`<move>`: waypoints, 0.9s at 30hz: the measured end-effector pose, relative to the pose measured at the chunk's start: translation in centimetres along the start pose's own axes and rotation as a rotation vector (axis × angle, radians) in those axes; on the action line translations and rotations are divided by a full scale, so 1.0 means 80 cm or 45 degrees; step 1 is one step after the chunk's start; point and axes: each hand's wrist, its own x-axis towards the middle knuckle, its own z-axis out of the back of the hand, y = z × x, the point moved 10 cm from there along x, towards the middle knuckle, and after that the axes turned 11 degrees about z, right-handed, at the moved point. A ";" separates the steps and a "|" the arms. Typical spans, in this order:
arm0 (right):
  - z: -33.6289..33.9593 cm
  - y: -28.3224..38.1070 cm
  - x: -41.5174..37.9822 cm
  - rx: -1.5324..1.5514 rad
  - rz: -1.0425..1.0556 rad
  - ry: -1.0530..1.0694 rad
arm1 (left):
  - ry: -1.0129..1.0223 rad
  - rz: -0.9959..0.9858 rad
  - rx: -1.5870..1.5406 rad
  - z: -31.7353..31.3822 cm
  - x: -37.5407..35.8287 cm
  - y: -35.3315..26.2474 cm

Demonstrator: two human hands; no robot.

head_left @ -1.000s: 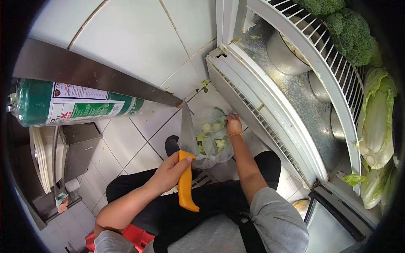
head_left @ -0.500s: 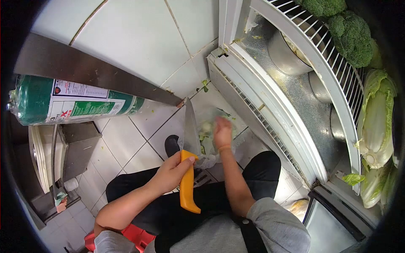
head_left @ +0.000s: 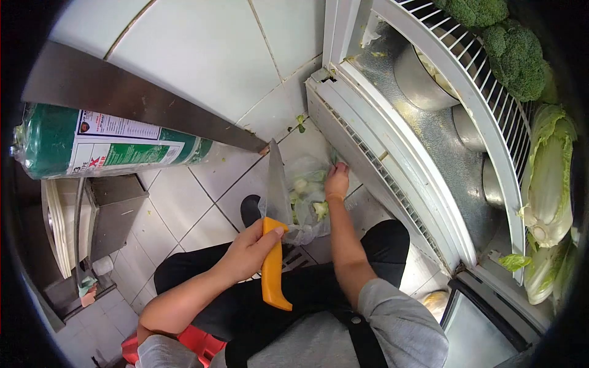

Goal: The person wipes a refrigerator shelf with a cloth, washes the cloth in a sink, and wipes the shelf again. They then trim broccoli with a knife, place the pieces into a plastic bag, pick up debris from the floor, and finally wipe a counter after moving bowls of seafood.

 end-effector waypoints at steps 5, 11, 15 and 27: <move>0.030 0.090 -0.053 0.358 0.280 0.187 | 0.029 0.100 -0.064 -0.003 0.000 0.004; 0.052 0.011 -0.018 0.016 0.208 -0.209 | 0.031 0.025 -0.022 -0.004 0.000 -0.002; 0.008 -0.035 -0.008 -0.141 0.126 -0.049 | 0.023 0.046 -0.033 -0.002 0.003 0.002; -0.005 0.126 0.021 0.234 0.222 0.381 | 0.022 0.143 -0.037 0.002 0.006 0.012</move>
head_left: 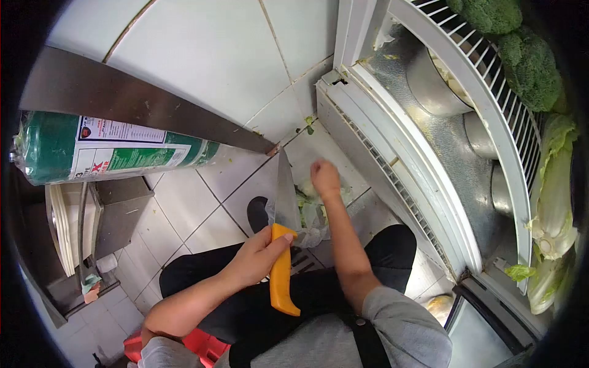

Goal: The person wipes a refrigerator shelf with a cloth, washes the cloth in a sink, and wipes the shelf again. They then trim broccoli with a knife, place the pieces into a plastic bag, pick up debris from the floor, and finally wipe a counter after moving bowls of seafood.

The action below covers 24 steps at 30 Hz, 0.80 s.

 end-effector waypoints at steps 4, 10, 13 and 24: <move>-0.068 -0.016 0.124 -0.470 0.311 0.007 | 0.003 0.064 -0.053 0.006 -0.002 0.012; -0.091 -0.016 0.143 -0.714 0.644 0.256 | -0.029 0.042 0.005 0.020 -0.011 0.004; -0.105 -0.031 0.127 -0.665 0.663 0.416 | -0.026 0.041 -0.043 0.019 -0.009 0.009; -0.019 0.084 -0.151 -0.046 0.530 0.342 | -0.055 -0.108 -0.015 0.017 0.004 -0.013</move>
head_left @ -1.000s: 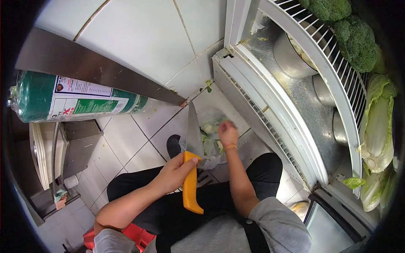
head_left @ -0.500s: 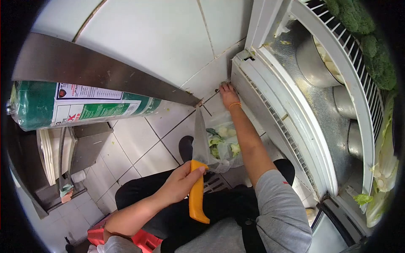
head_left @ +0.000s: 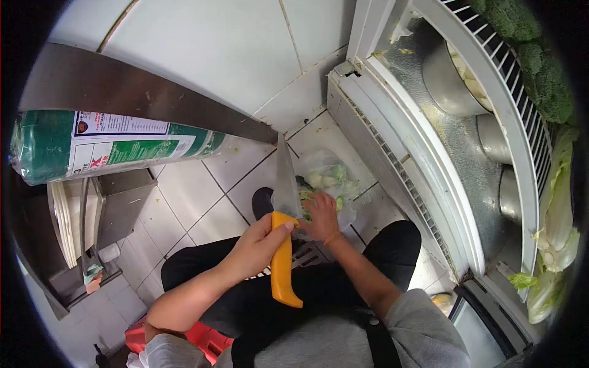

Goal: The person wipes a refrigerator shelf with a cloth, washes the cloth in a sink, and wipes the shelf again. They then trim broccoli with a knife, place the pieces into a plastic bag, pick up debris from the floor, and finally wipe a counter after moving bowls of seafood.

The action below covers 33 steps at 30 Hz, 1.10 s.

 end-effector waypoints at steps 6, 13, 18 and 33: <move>-0.011 -0.040 -0.055 -0.303 -0.523 0.144 | -0.002 -0.007 0.019 -0.008 -0.002 -0.006; -0.060 -0.131 -0.073 0.072 -0.443 -0.239 | -0.025 0.012 0.077 -0.004 -0.002 0.000; 0.011 -0.079 -0.027 -0.235 -0.244 -0.280 | 0.003 0.015 0.048 -0.005 -0.007 0.000; 0.001 -0.151 0.030 -0.402 -0.435 0.275 | 0.031 -0.297 0.710 -0.044 0.045 -0.016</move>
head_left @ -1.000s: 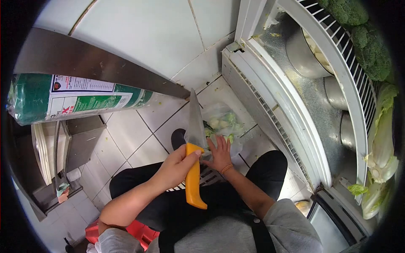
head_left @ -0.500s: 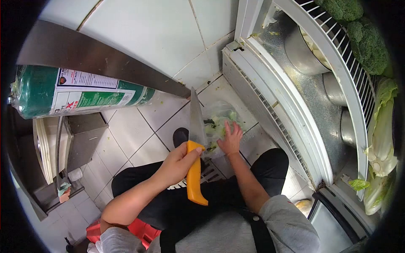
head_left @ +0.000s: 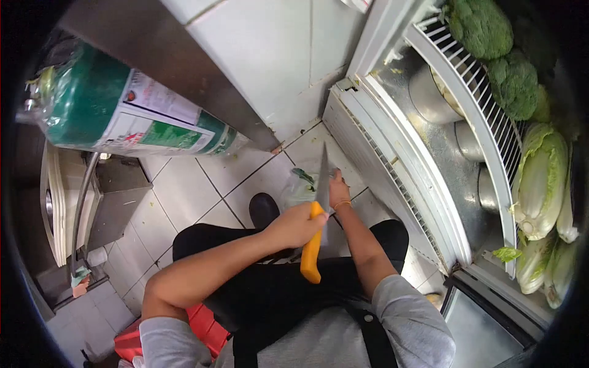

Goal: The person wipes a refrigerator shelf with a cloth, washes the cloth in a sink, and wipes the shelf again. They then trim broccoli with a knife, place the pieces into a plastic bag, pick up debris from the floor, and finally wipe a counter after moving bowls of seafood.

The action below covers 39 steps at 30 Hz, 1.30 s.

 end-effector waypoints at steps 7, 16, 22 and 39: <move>0.056 -0.004 -0.071 0.514 -0.135 -0.330 | 0.179 0.135 0.163 0.003 0.042 0.017; 0.190 0.028 -0.209 0.875 -0.382 -0.388 | 0.153 0.320 0.078 0.032 0.008 0.056; 0.333 0.077 -0.316 1.186 -0.299 -0.425 | 0.126 0.490 -0.551 -0.003 -0.090 0.064; 0.596 0.478 -0.357 1.354 0.159 0.257 | -0.281 0.581 -1.524 0.069 -0.539 0.076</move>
